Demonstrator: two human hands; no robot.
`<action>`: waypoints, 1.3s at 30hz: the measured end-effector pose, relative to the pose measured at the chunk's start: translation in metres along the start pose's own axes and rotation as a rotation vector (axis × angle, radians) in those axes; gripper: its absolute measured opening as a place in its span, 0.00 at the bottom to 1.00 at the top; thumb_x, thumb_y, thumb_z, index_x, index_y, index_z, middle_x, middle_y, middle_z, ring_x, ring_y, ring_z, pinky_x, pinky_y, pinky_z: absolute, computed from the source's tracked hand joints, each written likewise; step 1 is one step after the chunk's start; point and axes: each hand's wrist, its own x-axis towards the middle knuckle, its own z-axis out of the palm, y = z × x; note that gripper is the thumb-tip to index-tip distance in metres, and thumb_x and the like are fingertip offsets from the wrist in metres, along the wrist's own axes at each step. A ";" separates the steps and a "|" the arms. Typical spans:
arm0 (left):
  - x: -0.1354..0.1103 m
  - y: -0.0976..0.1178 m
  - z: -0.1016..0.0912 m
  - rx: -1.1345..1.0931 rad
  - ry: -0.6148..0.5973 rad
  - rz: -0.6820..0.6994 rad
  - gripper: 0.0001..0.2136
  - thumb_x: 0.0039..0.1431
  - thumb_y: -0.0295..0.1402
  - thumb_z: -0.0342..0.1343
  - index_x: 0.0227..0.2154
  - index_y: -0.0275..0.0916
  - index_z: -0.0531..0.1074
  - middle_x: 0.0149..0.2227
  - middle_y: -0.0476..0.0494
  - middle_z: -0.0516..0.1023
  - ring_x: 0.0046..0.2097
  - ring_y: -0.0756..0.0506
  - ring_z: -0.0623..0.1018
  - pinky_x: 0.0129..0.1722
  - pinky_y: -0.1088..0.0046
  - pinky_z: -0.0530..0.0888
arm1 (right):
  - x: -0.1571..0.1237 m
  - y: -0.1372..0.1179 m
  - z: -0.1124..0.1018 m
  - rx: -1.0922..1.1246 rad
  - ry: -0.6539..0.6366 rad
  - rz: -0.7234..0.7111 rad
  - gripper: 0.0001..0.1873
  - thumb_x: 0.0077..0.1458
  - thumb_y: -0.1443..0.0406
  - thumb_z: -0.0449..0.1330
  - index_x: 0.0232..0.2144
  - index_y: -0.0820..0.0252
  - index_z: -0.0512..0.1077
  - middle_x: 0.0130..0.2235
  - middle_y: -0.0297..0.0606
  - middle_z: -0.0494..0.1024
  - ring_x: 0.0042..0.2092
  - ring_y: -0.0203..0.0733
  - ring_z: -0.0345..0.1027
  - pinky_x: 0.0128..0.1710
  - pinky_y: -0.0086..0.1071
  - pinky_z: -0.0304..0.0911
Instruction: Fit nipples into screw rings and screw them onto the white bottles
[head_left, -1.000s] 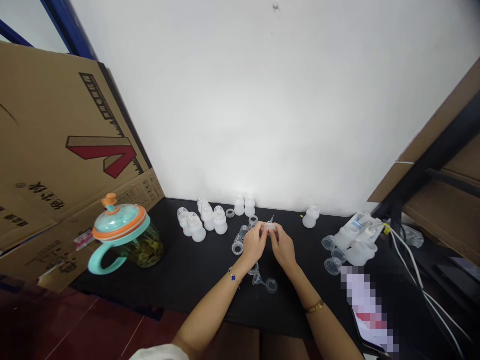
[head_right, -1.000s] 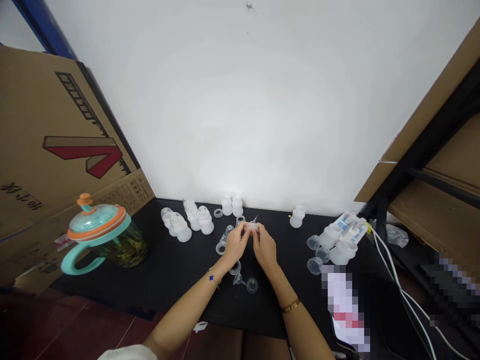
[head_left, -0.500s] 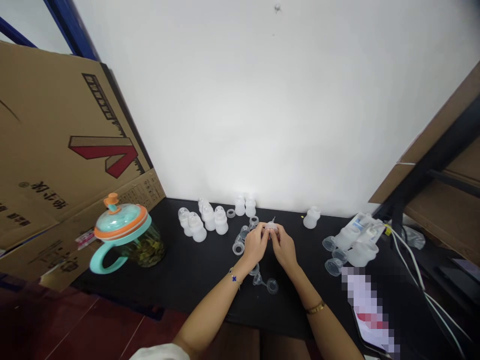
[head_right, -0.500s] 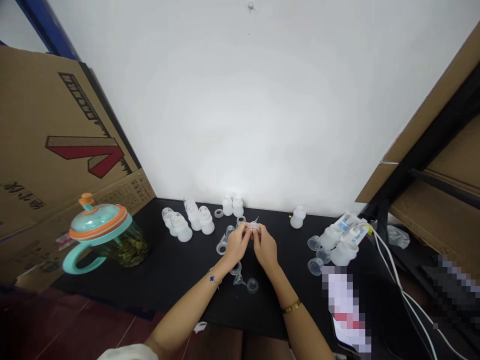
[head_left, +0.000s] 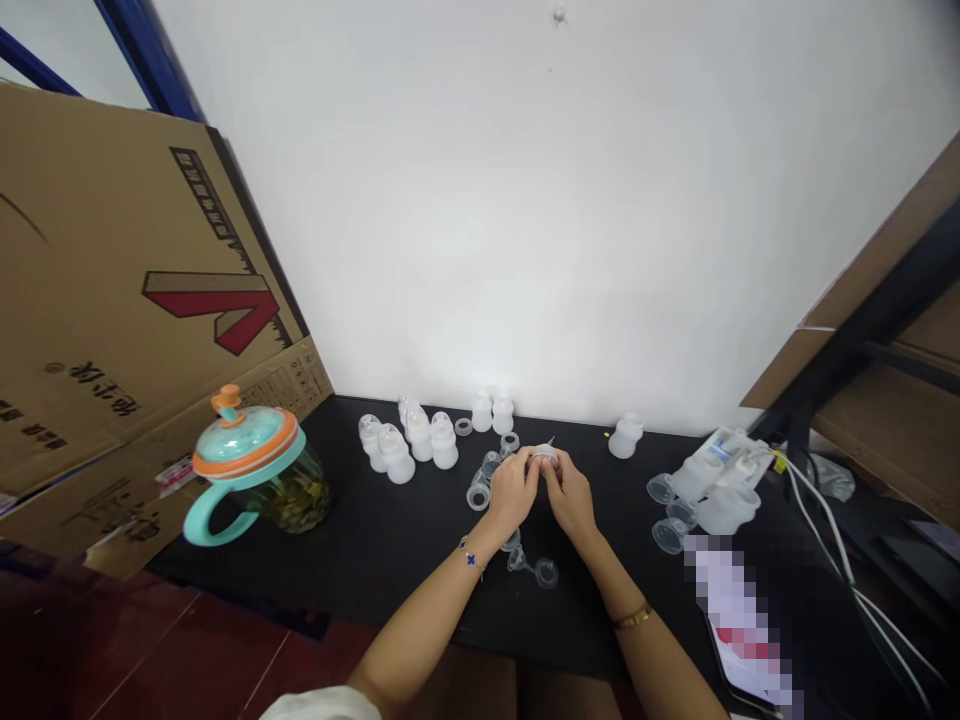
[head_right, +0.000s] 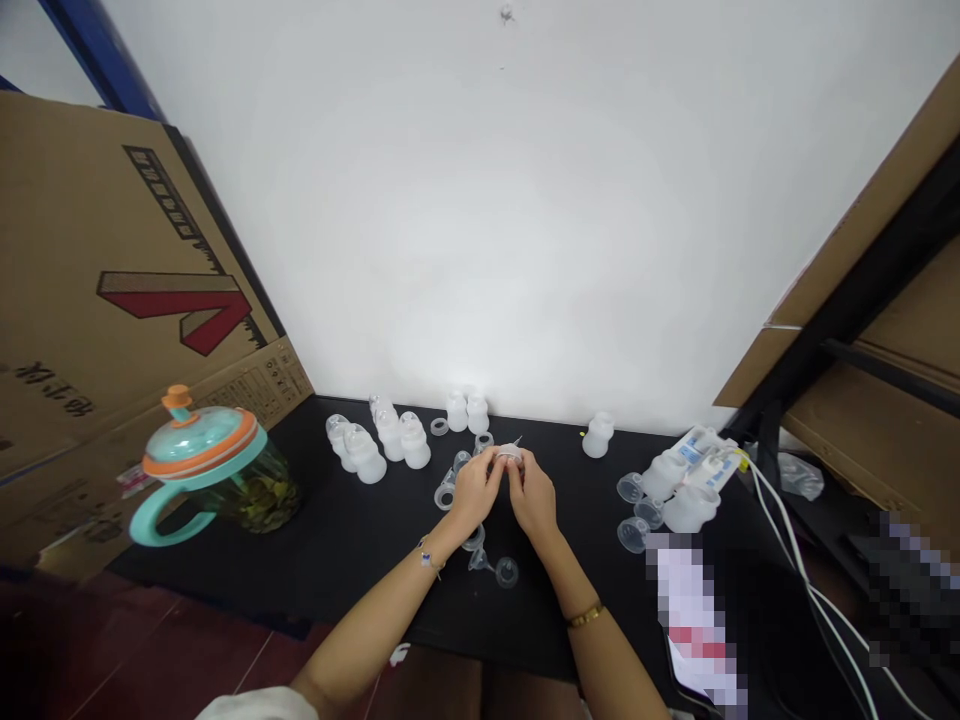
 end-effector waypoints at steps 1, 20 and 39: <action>0.000 -0.001 0.000 -0.003 0.000 0.003 0.11 0.70 0.35 0.46 0.44 0.40 0.73 0.40 0.42 0.81 0.41 0.42 0.79 0.42 0.68 0.70 | 0.000 0.000 0.000 0.000 -0.001 -0.002 0.19 0.66 0.53 0.46 0.47 0.57 0.69 0.34 0.38 0.79 0.32 0.45 0.73 0.33 0.32 0.60; -0.002 0.000 0.001 0.015 0.023 0.026 0.10 0.70 0.36 0.44 0.37 0.41 0.70 0.34 0.47 0.79 0.36 0.45 0.78 0.36 0.71 0.68 | -0.001 -0.003 -0.004 0.040 -0.026 -0.008 0.18 0.66 0.52 0.47 0.41 0.55 0.70 0.32 0.35 0.78 0.32 0.44 0.72 0.32 0.31 0.58; -0.001 0.002 0.000 -0.042 -0.010 -0.001 0.12 0.70 0.37 0.42 0.37 0.41 0.68 0.30 0.46 0.77 0.34 0.44 0.78 0.36 0.71 0.67 | -0.002 -0.006 -0.006 0.074 -0.033 -0.009 0.19 0.66 0.50 0.47 0.36 0.55 0.69 0.27 0.32 0.75 0.28 0.42 0.68 0.30 0.30 0.56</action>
